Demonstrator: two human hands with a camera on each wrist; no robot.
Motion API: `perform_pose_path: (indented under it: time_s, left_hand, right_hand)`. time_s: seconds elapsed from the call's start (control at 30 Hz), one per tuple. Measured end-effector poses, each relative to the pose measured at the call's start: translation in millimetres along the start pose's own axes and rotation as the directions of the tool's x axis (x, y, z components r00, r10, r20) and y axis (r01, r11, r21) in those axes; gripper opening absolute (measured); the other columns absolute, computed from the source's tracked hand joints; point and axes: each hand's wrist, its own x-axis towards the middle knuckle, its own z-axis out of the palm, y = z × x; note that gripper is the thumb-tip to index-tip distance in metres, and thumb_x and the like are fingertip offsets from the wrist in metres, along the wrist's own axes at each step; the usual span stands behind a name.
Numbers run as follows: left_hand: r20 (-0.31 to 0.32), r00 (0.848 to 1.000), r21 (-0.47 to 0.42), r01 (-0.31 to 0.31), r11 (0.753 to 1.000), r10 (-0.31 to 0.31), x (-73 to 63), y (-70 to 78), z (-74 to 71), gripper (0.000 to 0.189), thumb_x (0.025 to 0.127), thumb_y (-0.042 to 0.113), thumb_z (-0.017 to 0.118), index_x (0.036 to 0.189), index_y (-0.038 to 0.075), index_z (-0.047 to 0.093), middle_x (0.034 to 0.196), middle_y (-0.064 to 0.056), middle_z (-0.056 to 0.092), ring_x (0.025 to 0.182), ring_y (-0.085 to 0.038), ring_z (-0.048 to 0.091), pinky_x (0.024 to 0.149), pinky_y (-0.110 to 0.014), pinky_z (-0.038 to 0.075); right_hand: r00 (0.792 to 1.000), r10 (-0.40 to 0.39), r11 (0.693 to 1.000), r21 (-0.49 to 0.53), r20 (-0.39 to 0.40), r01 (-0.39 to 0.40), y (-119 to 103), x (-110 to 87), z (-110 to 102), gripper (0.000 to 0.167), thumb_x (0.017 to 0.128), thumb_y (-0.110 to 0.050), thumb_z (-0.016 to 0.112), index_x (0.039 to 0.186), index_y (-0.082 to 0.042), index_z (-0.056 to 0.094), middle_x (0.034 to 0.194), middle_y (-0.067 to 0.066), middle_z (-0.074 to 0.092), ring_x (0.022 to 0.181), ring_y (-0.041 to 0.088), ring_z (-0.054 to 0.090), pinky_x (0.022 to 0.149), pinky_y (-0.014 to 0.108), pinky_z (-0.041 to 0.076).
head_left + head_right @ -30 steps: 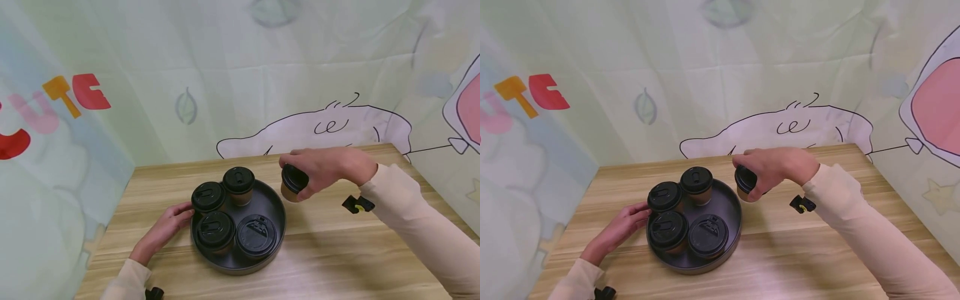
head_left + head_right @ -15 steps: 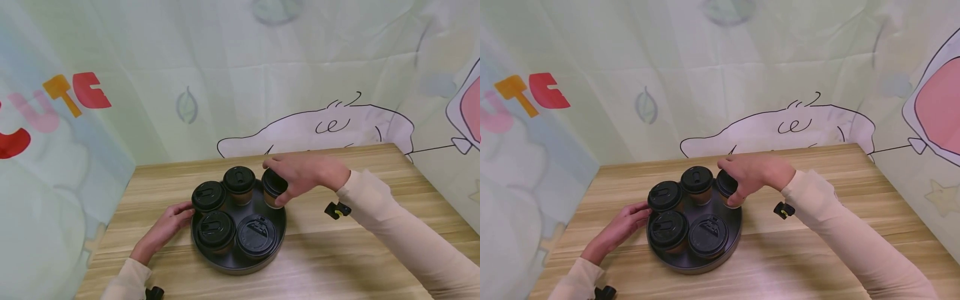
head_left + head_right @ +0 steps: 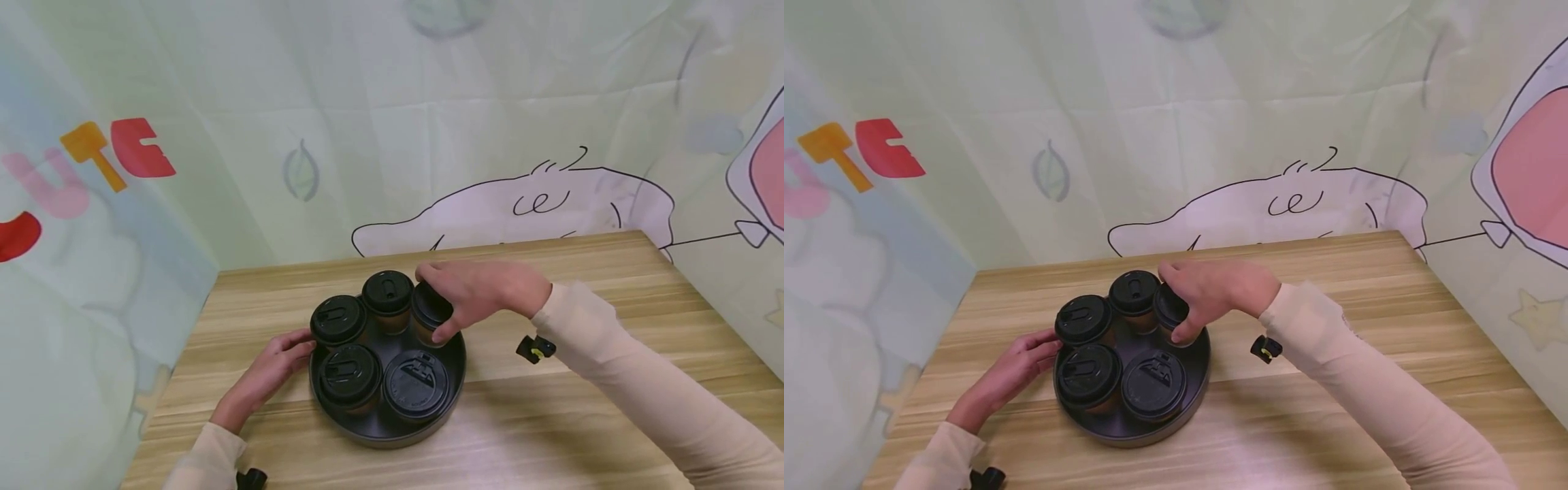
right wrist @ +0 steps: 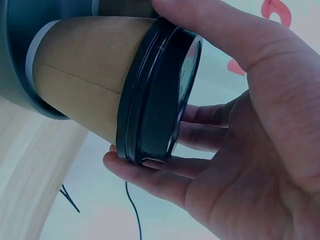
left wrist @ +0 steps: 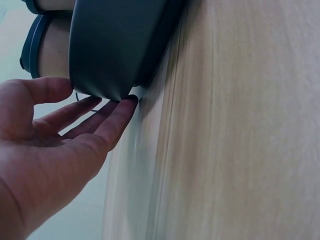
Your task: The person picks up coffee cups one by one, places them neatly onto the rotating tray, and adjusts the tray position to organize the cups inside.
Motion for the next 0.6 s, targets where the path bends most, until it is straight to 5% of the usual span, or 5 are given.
perform_pose_path:
  time_s: [0.6]
  left_hand:
    - [0.010,1.000,-0.025,-0.002,1.000,0.003,1.4,-2.0,-2.6,0.055,0.110,0.016,0.046,0.154,-0.014,0.032,0.159,-0.030,0.035,0.144,-0.034,0.040,0.110,-0.029,0.045]
  right_hand:
    - [1.000,0.001,1.000,-0.003,0.021,-0.001,2,14.0,20,0.079,0.084,-0.048,0.085,0.138,-0.008,0.044,0.127,0.007,0.057,0.115,0.021,0.056,0.101,0.039,0.050]
